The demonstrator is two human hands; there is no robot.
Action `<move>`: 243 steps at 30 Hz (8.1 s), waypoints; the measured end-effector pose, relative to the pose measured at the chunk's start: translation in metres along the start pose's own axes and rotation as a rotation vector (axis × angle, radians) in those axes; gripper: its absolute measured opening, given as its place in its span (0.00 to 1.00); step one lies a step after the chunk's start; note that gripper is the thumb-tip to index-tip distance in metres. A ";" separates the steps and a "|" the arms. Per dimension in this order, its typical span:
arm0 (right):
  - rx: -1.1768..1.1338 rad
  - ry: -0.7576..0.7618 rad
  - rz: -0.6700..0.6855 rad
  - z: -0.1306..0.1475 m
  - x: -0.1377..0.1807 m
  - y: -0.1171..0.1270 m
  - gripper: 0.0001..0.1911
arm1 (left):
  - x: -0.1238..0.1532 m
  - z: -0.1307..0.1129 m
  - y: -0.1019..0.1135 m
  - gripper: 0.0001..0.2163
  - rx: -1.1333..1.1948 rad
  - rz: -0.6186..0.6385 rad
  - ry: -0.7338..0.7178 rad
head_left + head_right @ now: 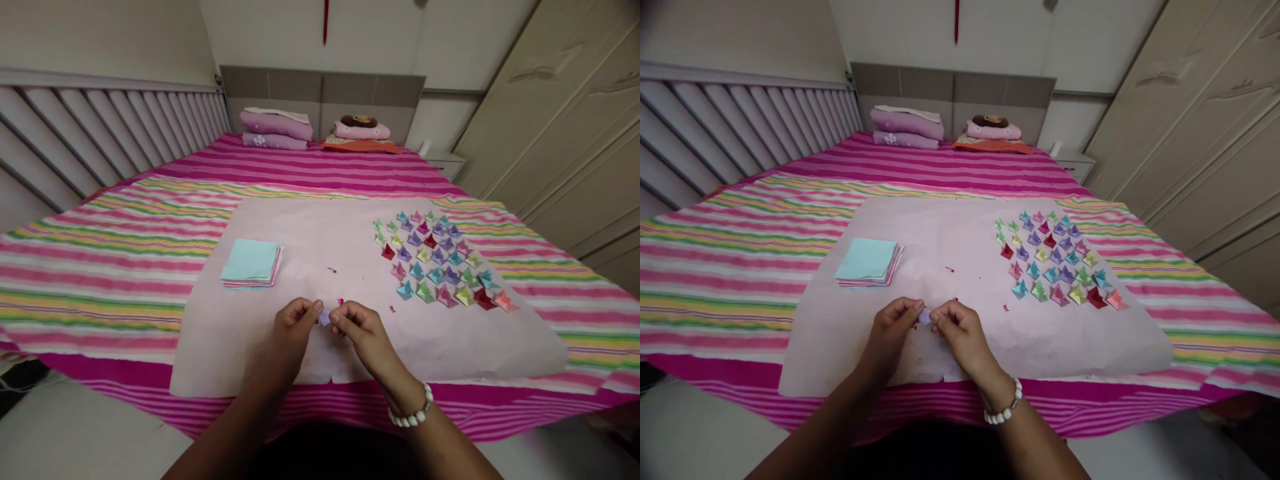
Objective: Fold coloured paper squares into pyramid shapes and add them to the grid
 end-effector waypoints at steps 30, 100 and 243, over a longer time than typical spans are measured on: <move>-0.262 -0.214 -0.149 -0.057 -0.034 0.033 0.14 | -0.053 0.013 -0.006 0.03 -0.498 0.304 -0.361; 0.254 0.359 -0.219 -0.089 -0.065 0.045 0.12 | -0.088 0.078 -0.027 0.08 -0.820 0.081 -0.369; 0.362 0.323 -0.071 -0.088 -0.102 -0.055 0.08 | -0.091 -0.019 0.180 0.05 0.207 -0.549 -0.176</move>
Point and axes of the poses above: each hand's wrist, its own x-axis away from the middle knuckle, its own y-axis out of the back of the hand, z = x × y, the point moved 4 cm from there along -x, towards the middle knuckle, and after that the axes turned 2 degrees about z, right-handed, at the moved point
